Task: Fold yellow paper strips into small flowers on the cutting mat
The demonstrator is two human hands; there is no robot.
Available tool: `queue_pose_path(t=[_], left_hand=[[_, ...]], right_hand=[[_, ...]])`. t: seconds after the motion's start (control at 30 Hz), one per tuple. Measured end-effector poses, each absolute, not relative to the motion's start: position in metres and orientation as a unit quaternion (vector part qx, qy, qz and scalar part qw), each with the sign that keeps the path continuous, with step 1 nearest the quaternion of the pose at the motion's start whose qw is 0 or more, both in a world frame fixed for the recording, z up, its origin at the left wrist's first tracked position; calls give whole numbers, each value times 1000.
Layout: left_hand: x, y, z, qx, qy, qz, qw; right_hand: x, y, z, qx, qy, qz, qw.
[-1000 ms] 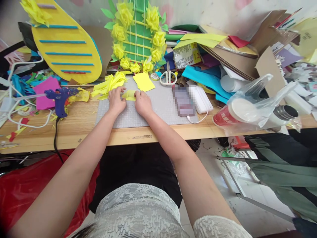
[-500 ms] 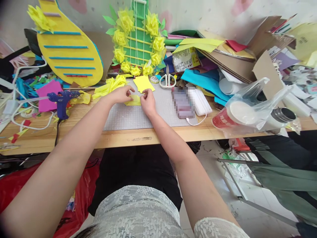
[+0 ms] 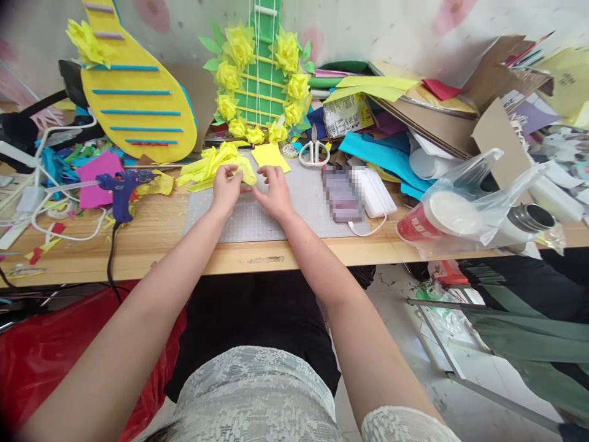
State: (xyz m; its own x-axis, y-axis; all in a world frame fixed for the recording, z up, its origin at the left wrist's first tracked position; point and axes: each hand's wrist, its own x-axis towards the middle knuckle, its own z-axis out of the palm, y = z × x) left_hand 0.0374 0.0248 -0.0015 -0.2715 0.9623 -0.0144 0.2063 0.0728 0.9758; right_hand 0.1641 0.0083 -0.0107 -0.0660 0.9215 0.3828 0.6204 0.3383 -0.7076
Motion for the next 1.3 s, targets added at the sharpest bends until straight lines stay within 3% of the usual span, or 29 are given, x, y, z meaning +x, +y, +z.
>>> queue_pose_path(t=[0.2, 0.43, 0.5, 0.63, 0.7, 0.9, 1.3], left_hand=[[43, 6, -4, 488, 585, 468, 448], [29, 5, -15, 576, 572, 395, 430], [20, 4, -11, 618, 580, 357, 393], [5, 0, 1, 703, 611, 319, 176], [3, -1, 3, 729, 599, 296, 149], [8, -1, -1, 743, 606, 247, 142], [7, 2, -6, 664, 650, 323, 179]], right_hand=[[162, 7, -7, -556, -759, 99, 325], [163, 15, -7, -566, -765, 103, 289], [164, 16, -7, -561, -765, 105, 298], [169, 16, -9, -550, -771, 114, 300], [172, 16, -10, -546, -776, 125, 291], [177, 14, -12, -533, -783, 155, 281], [165, 17, -14, -592, -694, 249, 325]])
